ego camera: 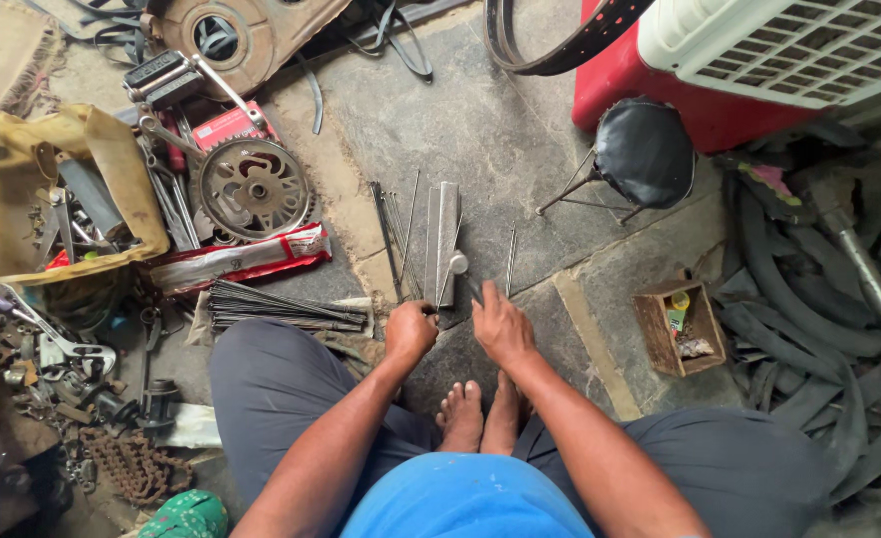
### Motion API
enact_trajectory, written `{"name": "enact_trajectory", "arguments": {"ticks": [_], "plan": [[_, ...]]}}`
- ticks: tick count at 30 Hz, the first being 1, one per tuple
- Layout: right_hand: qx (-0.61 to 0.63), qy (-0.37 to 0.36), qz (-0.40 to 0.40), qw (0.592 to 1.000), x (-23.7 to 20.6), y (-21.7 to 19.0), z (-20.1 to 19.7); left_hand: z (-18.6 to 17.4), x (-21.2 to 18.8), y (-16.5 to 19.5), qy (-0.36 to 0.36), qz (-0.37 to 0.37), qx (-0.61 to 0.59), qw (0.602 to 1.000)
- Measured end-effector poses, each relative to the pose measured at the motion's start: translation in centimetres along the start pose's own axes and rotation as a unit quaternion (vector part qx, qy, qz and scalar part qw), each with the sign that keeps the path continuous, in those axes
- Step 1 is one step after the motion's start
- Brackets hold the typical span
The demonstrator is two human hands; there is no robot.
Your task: The person sits on the floor and repeatedly strikes thin metal rods with a hammer against a metal block to shape them. The person handles the rods one at a time, striking each rod multiple times before moving to the next.
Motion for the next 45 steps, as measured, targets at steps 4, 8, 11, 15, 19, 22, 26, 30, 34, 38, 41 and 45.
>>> {"name": "enact_trajectory", "arguments": {"ticks": [4,8,11,15,19,22,26,30,34,38,41,45], "plan": [[-0.021,-0.017,0.017,0.999,0.2,1.7,1.2,0.0,0.0,0.0,0.004,-0.004,-0.005,1.0],[-0.011,-0.005,0.001,1.0,-0.2,2.2,1.3,-0.2,-0.3,0.1,-0.049,-0.034,-0.034,0.998],[-0.018,-0.02,-0.012,1.0,-0.1,2.0,1.0,-0.4,-0.4,0.3,-0.073,-0.037,-0.083,0.993],[-0.022,-0.039,0.049,0.998,0.5,1.4,0.4,-0.5,-0.5,0.4,-0.082,-0.052,-0.093,0.991],[-0.014,-0.036,0.032,0.999,1.1,0.7,-0.1,-0.4,-0.4,0.5,-0.082,-0.045,-0.089,0.992],[-0.027,-0.044,0.047,0.998,1.6,0.9,-0.3,-0.2,-0.6,0.2,-0.079,-0.034,-0.075,0.994],[0.008,-0.008,0.169,0.986,1.8,2.2,-0.1,0.2,-0.4,-0.2,-0.082,-0.042,-0.118,0.989],[0.023,0.054,0.189,0.98,1.6,3.9,-0.9,0.2,-0.2,-0.6,-0.063,-0.035,-0.13,0.989],[0.01,0.062,0.194,0.979,1.5,4.8,-1.6,0.1,-0.3,-0.6,-0.073,-0.041,-0.12,0.989],[0.031,0.067,0.167,0.983,1.8,4.2,-1.2,0.5,-0.5,-0.3,-0.088,-0.05,-0.141,0.985],[0.055,0.064,0.144,0.986,2.0,2.7,-0.9,1.2,-0.4,-0.1,-0.093,-0.054,-0.164,0.981],[0.065,0.045,0.115,0.99,1.8,0.3,-0.9,2.1,-0.3,0.0,-0.066,-0.043,-0.192,0.978]]}}
Point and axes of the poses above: each hand's wrist, its own x-axis towards the middle knuckle, its own z-axis out of the palm, y = z × x, the point moved 2 cm from there along x, towards the middle knuckle, and after that the axes turned 13 degrees about x, right-handed, at the moved point
